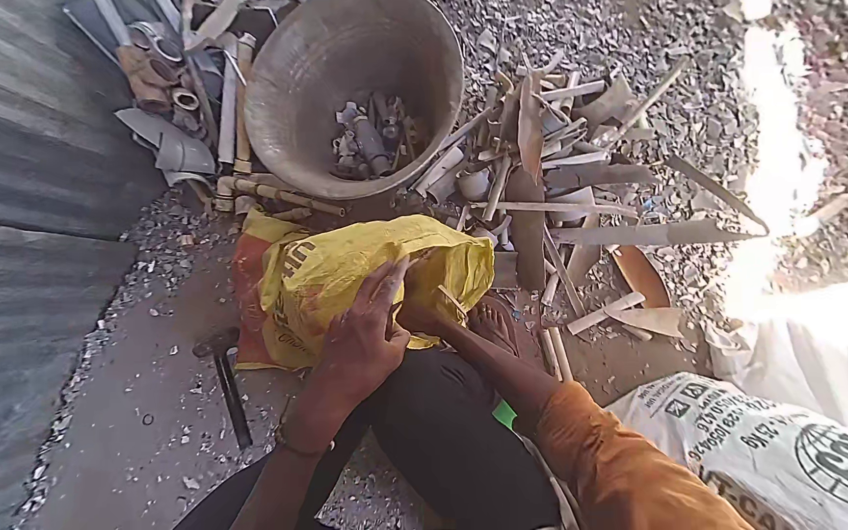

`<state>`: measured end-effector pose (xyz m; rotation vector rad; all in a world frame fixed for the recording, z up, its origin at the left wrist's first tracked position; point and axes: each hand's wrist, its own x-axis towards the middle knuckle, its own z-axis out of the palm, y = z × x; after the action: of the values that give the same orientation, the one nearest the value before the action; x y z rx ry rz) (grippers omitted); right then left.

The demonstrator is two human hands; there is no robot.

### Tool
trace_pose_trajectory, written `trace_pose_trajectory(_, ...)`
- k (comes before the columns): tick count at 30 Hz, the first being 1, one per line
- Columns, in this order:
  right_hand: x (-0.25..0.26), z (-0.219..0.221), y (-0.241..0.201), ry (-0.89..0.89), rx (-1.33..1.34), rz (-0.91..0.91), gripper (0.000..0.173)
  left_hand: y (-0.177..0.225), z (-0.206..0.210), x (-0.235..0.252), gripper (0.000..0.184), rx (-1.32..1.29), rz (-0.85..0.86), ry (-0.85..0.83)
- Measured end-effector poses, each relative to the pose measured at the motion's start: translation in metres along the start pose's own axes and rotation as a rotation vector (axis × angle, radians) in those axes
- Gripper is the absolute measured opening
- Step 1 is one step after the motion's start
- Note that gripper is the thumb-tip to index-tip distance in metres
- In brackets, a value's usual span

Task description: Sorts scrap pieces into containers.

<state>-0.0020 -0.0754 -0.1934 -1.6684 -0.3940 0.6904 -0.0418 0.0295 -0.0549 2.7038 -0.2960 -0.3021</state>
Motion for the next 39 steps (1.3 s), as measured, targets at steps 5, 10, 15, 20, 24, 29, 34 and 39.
trace_pose_trajectory(5, -0.079, -0.058, 0.063, 0.685, 0.102, 0.318, 0.024, -0.001, 0.002, -0.009, 0.079, 0.096, 0.059, 0.089)
trace_pose_trajectory(10, -0.216, -0.086, 0.201, 0.807, -0.281, 0.938, 0.055, 0.011, 0.005, -0.014, 0.078, 0.187, 0.115, 0.094)
trace_pose_trajectory(15, -0.249, -0.042, 0.277, 0.640, -0.511, 1.105, 0.081, 0.014, 0.007, -0.004, 0.080, 0.138, 0.069, 0.060)
trace_pose_trajectory(20, -0.229, -0.065, 0.252, 0.346, -0.629, 0.975, 0.076, 0.013, 0.011, 0.003, 0.080, 0.055, 0.069, 0.023)
trace_pose_trajectory(24, -0.231, -0.098, 0.259, 0.545, -0.859, 0.854, 0.065, 0.009, 0.012, 0.008, 0.082, 0.047, 0.084, 0.019)
trace_pose_trajectory(29, -0.243, -0.145, 0.257, 0.387, -0.875, 0.916, 0.053, 0.008, 0.013, 0.011, 0.081, -0.038, 0.039, -0.067)
trace_pose_trajectory(34, -0.234, -0.146, 0.271, 0.369, -0.894, 0.824, 0.062, 0.005, 0.015, 0.015, 0.081, -0.111, 0.031, -0.093)
trace_pose_trajectory(39, -0.202, -0.124, 0.166, 0.751, -0.674, 0.754, 0.055, 0.011, 0.011, 0.019, 0.077, -0.049, 0.003, -0.111)
